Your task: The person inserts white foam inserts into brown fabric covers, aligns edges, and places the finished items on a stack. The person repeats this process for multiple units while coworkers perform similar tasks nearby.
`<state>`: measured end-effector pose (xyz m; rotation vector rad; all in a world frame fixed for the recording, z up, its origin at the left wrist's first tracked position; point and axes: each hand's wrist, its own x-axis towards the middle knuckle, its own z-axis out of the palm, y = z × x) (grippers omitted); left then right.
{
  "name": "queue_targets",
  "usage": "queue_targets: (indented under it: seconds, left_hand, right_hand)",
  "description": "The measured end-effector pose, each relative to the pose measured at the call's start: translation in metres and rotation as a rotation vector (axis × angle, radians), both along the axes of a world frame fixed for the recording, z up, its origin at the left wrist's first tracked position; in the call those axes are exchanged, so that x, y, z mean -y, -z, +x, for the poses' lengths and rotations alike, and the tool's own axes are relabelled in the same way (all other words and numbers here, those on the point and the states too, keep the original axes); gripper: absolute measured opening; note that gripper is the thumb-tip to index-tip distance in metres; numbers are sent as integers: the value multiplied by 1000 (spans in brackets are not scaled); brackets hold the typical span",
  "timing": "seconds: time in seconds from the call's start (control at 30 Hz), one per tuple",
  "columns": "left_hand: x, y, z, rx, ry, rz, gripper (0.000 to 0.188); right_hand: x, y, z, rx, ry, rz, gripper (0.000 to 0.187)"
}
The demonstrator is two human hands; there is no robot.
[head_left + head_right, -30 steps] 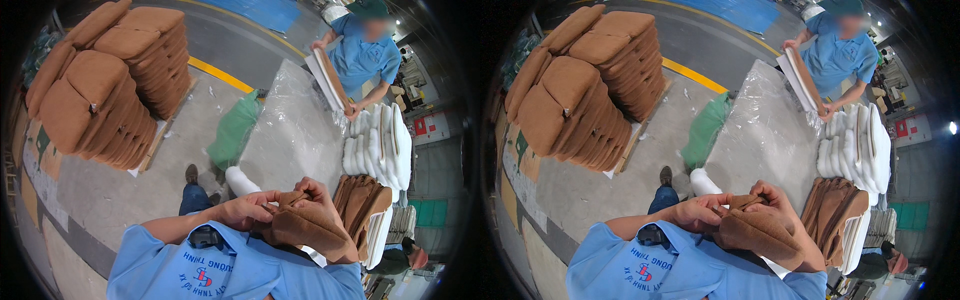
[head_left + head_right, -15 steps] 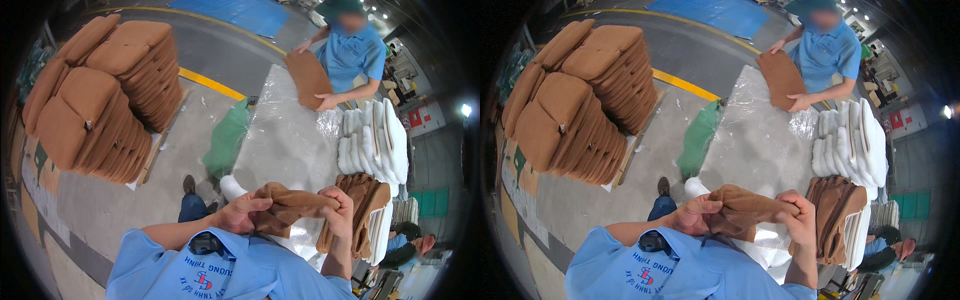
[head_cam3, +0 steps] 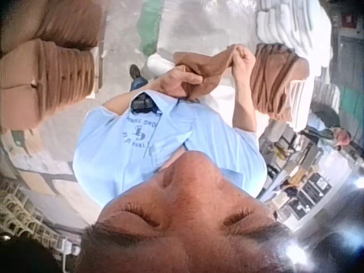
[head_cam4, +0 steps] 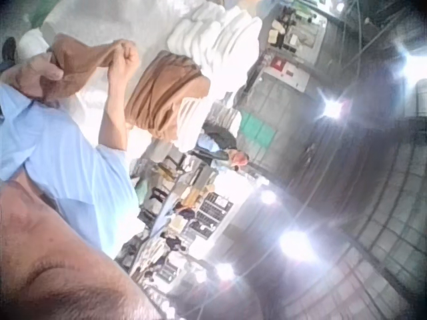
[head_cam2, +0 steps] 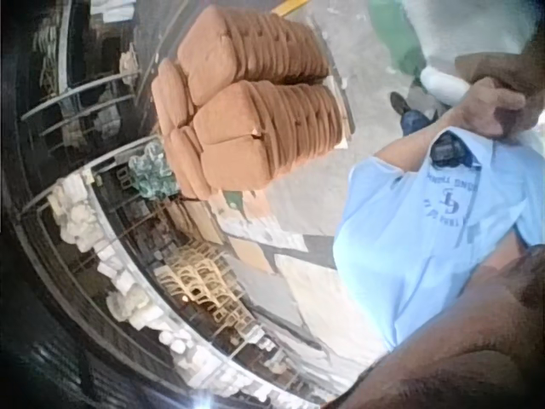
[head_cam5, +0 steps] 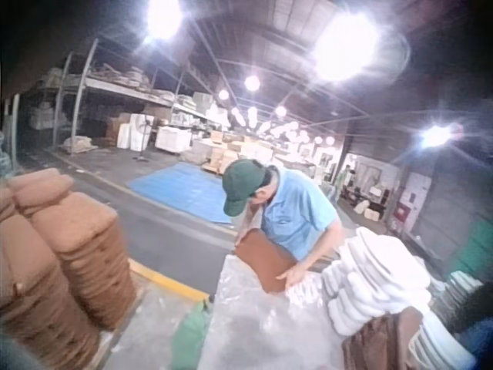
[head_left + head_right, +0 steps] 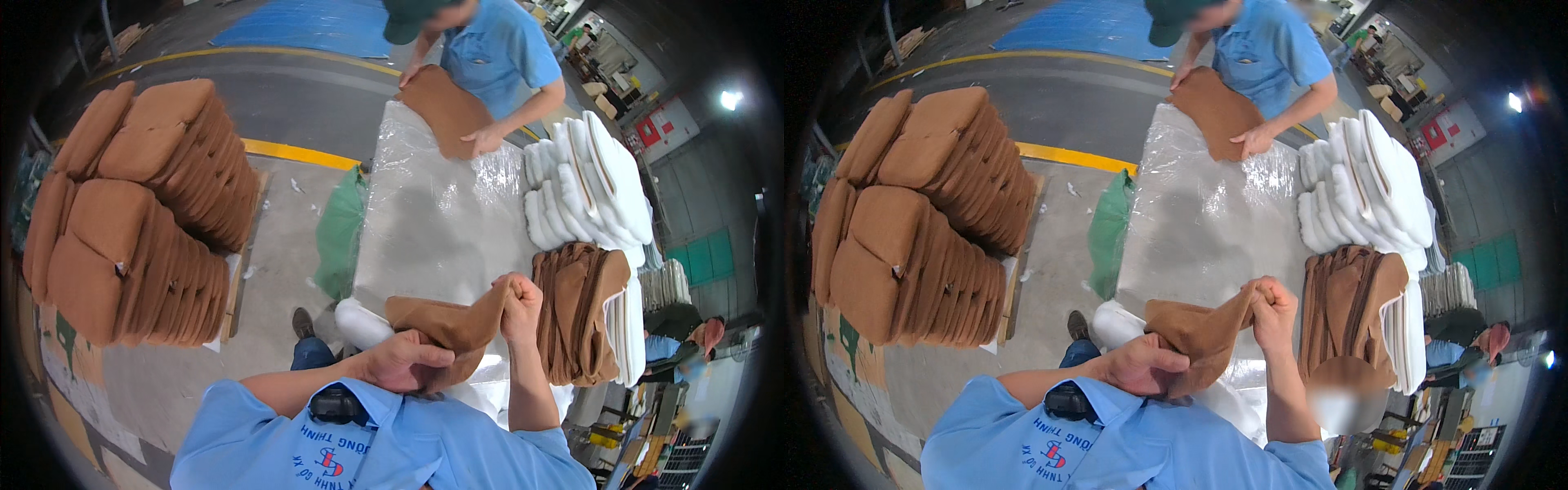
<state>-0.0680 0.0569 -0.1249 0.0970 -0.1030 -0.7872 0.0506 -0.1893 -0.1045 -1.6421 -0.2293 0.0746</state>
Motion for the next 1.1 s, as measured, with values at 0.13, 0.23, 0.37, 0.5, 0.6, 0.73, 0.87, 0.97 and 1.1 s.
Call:
queue_targets:
  seconds: [0.13, 0.23, 0.37, 0.5, 0.6, 0.73, 0.87, 0.97, 1.1]
  left_hand:
    - [3, 0, 11, -8, 19, 87, 43]
    - [5, -4, 13, 2, 114, 82, 47]
    - [6, -20, 15, 7, 115, 51, 51]
    - [18, -29, 20, 26, 231, 10, 50]
    - [22, -16, 20, 43, 275, -61, 45]
    - [19, -17, 12, 90, 228, -69, 38]
    - [16, -15, 9, 146, 91, -51, 36]
    - [5, -10, 8, 91, -43, 78, 37]
    - [-22, -1, -1, 7, -331, 360, 37]
  right_hand:
    - [16, -3, 2, -9, 89, 56, 5]
    - [22, 1, 4, 29, 29, 16, 4]
    - [18, -2, -8, -146, -253, 460, 37]
    - [106, -3, -50, 31, -204, -338, 48]
    - [168, -73, -78, -47, 249, -425, 48]
    - [165, -204, -49, -406, -784, -748, 44]
    - [71, -183, 12, -619, -754, -157, 56]
    - [-38, -76, 2, -391, -435, -181, 69]
    - [-77, 16, -20, -826, -701, -116, 67]
